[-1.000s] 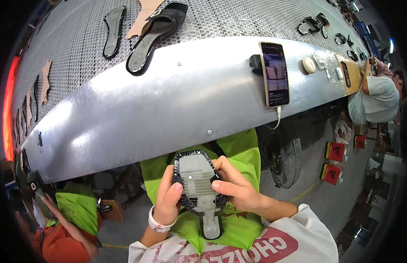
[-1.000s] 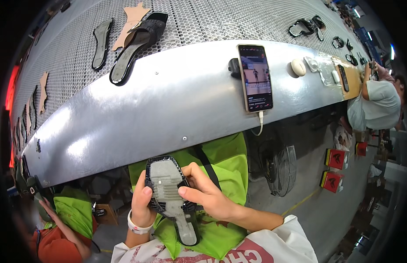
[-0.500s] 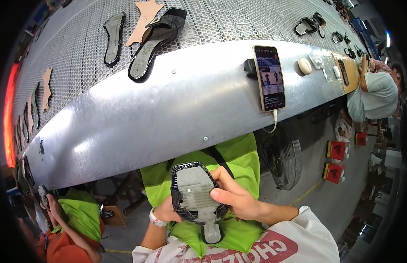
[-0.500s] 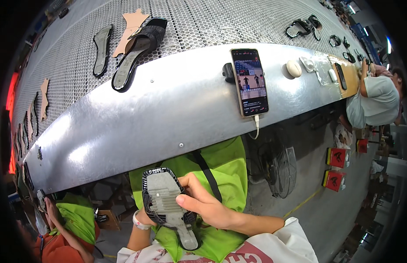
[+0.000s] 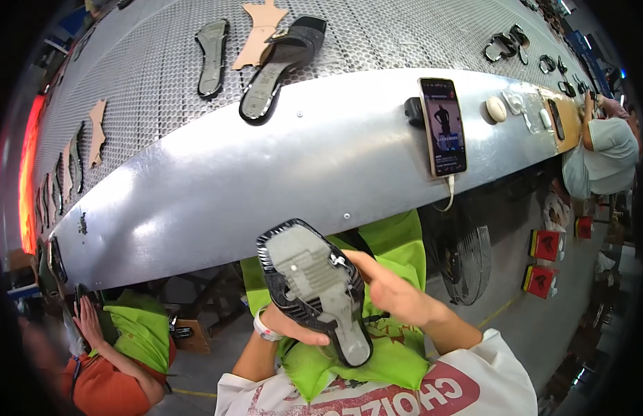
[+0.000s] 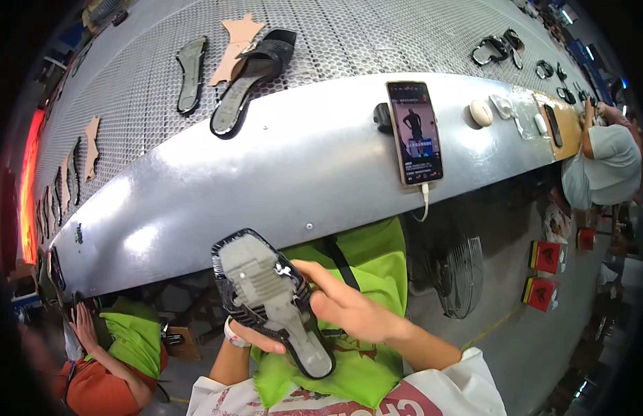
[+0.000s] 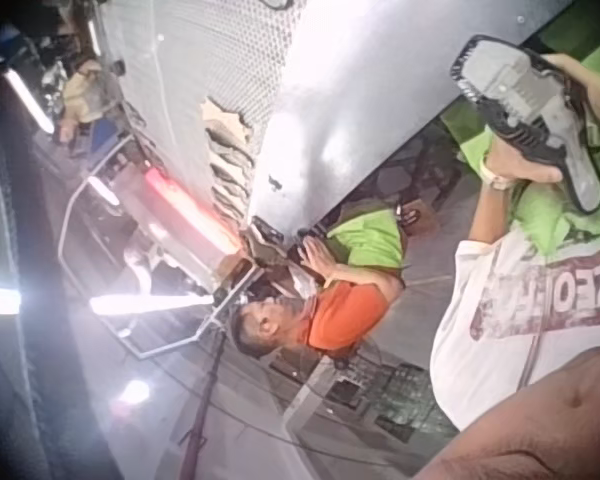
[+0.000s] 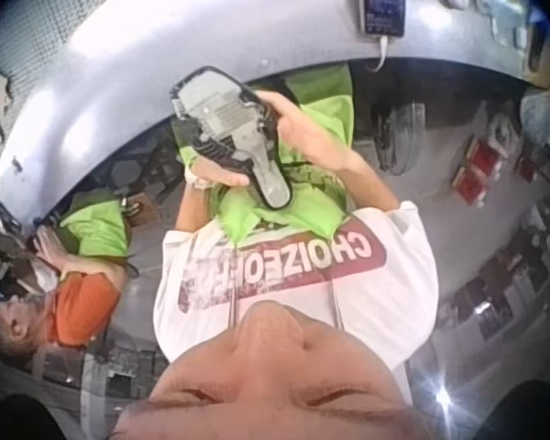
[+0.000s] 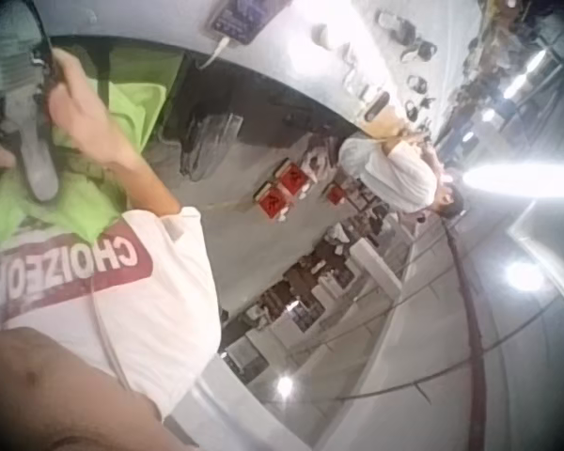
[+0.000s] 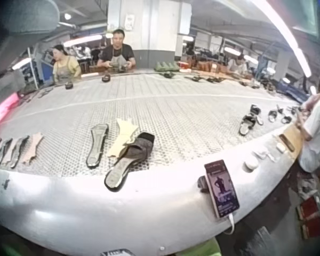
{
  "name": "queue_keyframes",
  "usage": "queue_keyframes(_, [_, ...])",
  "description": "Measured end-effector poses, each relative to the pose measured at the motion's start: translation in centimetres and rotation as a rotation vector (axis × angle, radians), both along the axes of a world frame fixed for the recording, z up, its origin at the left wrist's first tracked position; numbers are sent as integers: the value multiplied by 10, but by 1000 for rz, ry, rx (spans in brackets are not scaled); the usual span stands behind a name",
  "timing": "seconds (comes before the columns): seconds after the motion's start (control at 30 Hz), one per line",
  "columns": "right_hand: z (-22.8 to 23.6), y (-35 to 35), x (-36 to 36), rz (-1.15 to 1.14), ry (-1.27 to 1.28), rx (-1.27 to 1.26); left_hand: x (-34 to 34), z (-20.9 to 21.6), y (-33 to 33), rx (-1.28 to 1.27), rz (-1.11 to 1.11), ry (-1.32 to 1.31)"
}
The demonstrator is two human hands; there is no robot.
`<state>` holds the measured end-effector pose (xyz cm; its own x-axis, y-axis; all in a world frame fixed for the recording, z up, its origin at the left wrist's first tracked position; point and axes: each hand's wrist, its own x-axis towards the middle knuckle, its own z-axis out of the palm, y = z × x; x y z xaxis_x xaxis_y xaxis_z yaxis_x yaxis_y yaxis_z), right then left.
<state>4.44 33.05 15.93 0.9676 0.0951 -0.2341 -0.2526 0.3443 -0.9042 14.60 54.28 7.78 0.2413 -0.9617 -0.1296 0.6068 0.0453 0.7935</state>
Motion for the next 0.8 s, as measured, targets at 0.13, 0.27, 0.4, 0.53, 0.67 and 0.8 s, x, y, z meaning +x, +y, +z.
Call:
queue_keyframes(0.13, [12, 11, -17, -28, -115, -701, 10, 12, -6, 122, 292, -391])
queue_keyframes(0.27, [-6, 37, -18, -189, -133, -951, 15, 41, -21, 159, 515, -465])
queue_keyframes(0.4, [-13, 44, -13, -311, -163, -922, 10, 49, -22, 259, 592, -578])
queue_keyframes(0.53, [3, 26, -4, -321, -84, -854, 19, 92, -20, 510, 286, -825])
queue_keyframes(0.67, [33, -27, 55, -431, -123, -454, 9, 95, -3, 480, 120, -990])
queue_keyframes(0.8, [88, -105, 140, -571, -288, -226, 32, 106, 16, 622, 356, -1142])
